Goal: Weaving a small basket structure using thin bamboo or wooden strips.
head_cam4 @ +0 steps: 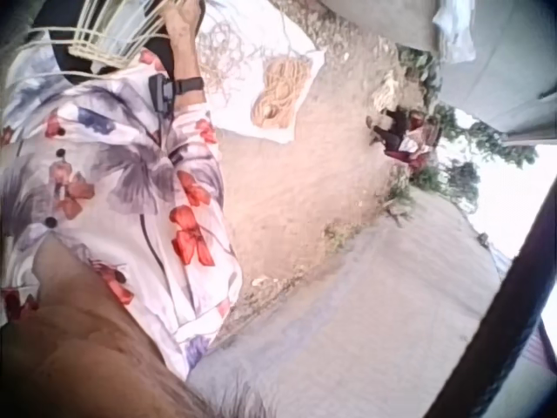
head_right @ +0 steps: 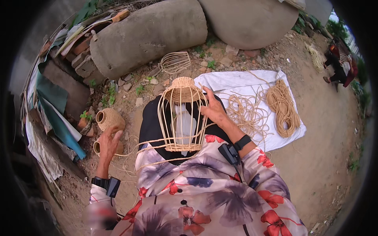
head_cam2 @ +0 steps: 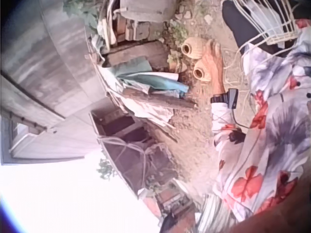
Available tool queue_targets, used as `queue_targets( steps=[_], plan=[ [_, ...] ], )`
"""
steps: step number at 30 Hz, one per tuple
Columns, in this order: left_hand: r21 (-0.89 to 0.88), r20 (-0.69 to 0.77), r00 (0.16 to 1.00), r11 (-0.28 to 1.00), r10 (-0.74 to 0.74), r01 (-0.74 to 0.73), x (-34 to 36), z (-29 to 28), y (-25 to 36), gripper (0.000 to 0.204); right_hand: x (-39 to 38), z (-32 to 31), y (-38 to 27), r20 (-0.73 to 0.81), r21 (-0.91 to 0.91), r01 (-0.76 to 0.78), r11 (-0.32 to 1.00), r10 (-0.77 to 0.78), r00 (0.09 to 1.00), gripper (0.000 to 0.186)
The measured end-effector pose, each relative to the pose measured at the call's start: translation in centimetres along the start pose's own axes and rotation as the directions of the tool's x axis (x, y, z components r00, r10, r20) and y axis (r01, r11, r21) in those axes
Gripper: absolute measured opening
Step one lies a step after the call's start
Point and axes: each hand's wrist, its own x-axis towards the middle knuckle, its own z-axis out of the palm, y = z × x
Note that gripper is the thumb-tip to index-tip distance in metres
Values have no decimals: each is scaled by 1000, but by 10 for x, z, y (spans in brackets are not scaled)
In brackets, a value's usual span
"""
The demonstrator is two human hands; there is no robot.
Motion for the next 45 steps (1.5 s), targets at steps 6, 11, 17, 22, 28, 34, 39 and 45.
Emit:
queue_targets(
  steps=[6,11,17,22,28,34,39,45],
  plan=[
    [-354,260,901,902,348,-246,-9,39,109,20,-1,5,-7,23,24,-6,1000,5,1000,86],
    [-248,179,943,941,279,-231,-5,34,67,15,-2,4,-5,21,67,-3,998,2,1000,86],
    [455,22,987,881,-157,130,-43,-14,-117,17,2,8,-14,82,108,-74,991,66,995,84],
    [-32,58,998,999,32,-30,-20,-6,29,36,-1,5,-8,9,47,-98,994,97,995,81],
    [-109,279,865,909,417,-403,-32,30,136,36,-1,7,-8,22,5,-84,996,84,996,74],
    [-325,248,820,842,516,-431,-27,54,110,31,-4,7,-18,50,73,-59,996,55,997,75],
    [-420,69,984,900,162,-119,-33,30,121,34,2,-1,-3,74,226,-85,970,70,995,75],
    [-555,782,615,336,-101,761,-59,26,101,33,4,6,-4,44,274,-104,956,96,994,74]
  ],
)
